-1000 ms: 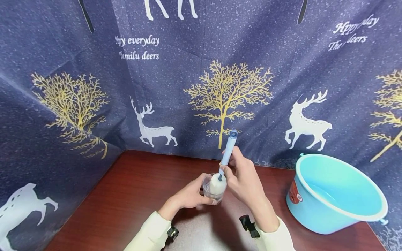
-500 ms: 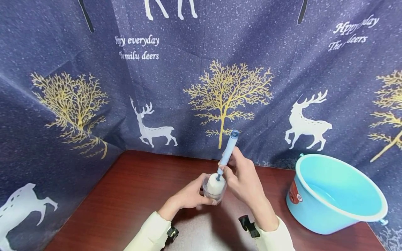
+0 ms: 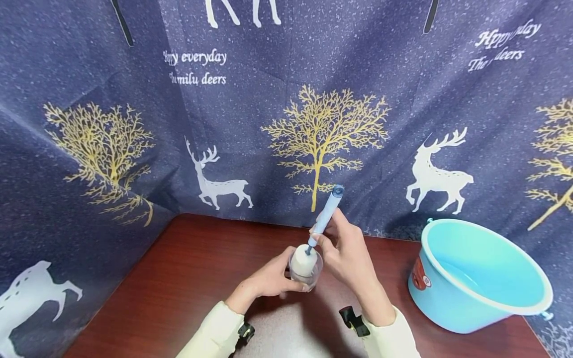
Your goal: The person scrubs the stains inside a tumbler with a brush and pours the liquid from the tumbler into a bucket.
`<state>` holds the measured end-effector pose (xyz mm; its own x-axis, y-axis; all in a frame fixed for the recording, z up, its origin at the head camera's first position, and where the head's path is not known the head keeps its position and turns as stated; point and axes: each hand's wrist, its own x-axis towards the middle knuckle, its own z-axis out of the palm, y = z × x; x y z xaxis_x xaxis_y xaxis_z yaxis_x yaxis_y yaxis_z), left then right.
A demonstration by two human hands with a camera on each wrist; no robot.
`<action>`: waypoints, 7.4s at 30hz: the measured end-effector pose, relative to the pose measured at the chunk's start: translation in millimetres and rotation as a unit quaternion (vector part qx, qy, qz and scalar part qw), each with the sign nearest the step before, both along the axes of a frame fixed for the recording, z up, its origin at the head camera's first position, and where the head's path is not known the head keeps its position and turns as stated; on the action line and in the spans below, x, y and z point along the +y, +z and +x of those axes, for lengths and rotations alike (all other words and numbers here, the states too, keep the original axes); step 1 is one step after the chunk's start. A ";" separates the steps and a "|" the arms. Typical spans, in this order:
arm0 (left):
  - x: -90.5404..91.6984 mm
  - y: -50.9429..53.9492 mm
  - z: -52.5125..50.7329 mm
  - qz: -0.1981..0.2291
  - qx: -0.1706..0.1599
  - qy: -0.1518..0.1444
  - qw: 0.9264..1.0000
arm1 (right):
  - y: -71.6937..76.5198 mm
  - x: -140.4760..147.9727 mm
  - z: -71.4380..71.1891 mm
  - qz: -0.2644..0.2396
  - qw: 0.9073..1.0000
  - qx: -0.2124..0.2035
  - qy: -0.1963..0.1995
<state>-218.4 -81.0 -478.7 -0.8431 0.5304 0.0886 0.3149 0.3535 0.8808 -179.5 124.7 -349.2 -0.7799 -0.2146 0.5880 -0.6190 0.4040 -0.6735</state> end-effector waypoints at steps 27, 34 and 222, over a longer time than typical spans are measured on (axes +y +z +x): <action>-1.2 -1.5 -0.8 -0.037 0.028 0.017 0.999 | -5.0 -1.0 -6.0 -0.024 0.999 0.025 -0.007; -1.3 -3.0 -0.9 -0.048 0.029 0.027 0.998 | -5.1 -1.5 -5.8 -0.026 0.999 0.027 -0.008; -1.7 0.2 0.0 -0.042 0.018 0.018 0.999 | -5.9 -6.2 -4.2 -0.008 0.997 0.061 -0.047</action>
<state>-218.4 -82.6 -478.6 -0.8592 0.5061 0.0749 0.3310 0.4383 0.8357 -183.7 118.5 -355.1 -0.7183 -0.1336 0.6828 -0.6565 0.4550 -0.6016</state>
